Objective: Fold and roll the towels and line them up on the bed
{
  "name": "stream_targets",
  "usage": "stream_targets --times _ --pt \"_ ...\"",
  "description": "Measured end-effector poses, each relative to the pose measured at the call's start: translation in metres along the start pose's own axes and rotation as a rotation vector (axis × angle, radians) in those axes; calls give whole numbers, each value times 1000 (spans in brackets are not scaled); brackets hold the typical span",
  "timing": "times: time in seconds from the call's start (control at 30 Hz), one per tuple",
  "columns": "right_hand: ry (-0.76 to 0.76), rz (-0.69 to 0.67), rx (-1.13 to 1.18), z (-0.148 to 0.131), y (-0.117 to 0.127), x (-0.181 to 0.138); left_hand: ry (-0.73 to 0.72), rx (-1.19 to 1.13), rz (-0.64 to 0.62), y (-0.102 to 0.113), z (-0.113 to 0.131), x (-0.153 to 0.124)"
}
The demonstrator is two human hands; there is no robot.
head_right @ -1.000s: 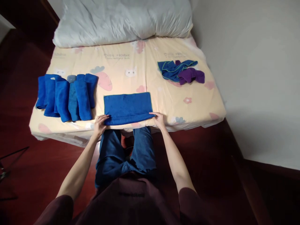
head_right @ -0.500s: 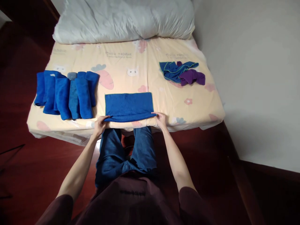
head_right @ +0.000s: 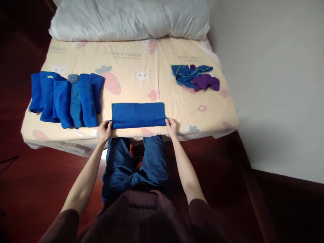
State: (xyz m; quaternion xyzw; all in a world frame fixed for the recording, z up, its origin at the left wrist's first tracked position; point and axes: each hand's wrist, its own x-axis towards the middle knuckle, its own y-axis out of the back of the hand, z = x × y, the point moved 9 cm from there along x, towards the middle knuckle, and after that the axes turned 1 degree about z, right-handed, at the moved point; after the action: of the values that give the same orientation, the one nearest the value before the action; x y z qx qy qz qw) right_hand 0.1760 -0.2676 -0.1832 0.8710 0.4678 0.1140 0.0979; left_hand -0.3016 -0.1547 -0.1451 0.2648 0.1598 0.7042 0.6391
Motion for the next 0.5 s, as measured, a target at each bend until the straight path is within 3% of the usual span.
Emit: stream_targets --times 0.27,0.5 --pt "-31 40 -15 4 -4 -1 -8 43 85 1 -8 3" --pt "-34 72 -25 4 -1 0 9 28 88 -1 -12 3"
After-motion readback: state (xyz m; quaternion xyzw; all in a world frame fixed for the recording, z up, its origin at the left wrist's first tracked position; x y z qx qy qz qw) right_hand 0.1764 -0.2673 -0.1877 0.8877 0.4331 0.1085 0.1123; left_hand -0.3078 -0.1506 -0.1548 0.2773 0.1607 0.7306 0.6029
